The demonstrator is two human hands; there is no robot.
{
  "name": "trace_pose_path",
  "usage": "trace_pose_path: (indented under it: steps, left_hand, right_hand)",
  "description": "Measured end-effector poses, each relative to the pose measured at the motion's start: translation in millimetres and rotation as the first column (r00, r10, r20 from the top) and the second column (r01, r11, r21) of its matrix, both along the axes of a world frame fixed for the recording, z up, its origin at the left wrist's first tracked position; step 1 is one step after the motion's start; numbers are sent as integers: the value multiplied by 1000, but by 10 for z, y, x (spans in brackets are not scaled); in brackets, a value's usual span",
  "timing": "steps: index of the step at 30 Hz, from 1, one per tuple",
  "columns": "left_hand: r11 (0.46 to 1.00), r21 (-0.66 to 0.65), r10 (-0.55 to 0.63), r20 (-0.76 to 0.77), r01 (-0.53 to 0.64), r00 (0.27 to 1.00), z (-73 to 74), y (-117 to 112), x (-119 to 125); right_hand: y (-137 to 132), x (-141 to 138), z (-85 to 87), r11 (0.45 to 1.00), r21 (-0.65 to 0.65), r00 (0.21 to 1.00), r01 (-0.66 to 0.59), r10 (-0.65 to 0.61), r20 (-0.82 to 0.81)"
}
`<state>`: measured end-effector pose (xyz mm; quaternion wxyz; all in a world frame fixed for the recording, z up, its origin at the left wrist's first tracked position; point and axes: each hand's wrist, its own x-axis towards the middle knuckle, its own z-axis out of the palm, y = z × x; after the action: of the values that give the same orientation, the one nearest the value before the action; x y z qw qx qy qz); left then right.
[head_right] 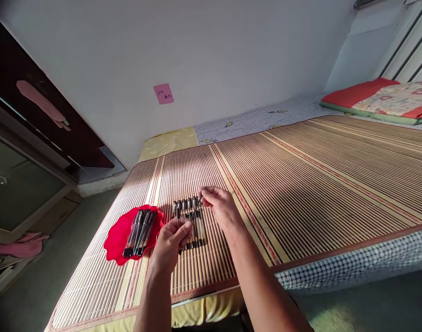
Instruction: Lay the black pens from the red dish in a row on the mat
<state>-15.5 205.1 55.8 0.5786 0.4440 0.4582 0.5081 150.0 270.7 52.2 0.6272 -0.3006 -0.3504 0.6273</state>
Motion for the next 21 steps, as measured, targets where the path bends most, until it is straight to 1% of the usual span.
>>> trace_pose_path:
  steps: [2, 4, 8, 10, 12, 14, 16, 17, 19, 21]
  left_hand:
    - [1000, 0, 16, 20, -16, 1000, -22, 2, -6]
    - [1000, -2, 13, 43, -13, 999, -39, -2, -30]
    - [998, -31, -57, 120, 61, 991, -27, -19, -41]
    - [997, -28, -72, 149, 77, 986, -11, -23, -13]
    - [998, -11, -58, 171, 60, 984, -4, -20, 26]
    - [1000, 12, -29, 181, 27, 983, -13, -15, 57]
    - [999, 34, -1, 135, -3, 991, -32, -19, 72]
    - [999, 45, 11, 79, -14, 997, -40, -26, 74]
    - [997, 71, 33, -72, -28, 997, -43, -49, 77]
    - [994, 109, 37, -217, -13, 975, -28, -74, 83]
  right_hand:
    - [-25, -55, 30, 1000, -6, 1000, -20, 20, 12]
    - [-40, -51, 65, 999, 7, 998, -48, 48, 28]
    - [-76, 7, 143, 989, 53, 990, -135, 133, 42]
    - [-106, 11, 185, 982, 71, 984, -173, 171, 43]
    - [-137, -8, 223, 985, 84, 988, -148, 143, 66]
    - [-166, -44, 249, 994, 90, 989, -67, 54, 141]
    - [-189, -91, 260, 996, 90, 966, -24, 0, 259]
    - [-199, -118, 260, 996, 84, 946, -32, 3, 323]
    - [-216, -174, 256, 997, 41, 907, -68, 45, 419]
    - [-228, -216, 251, 996, -14, 878, -85, 82, 472]
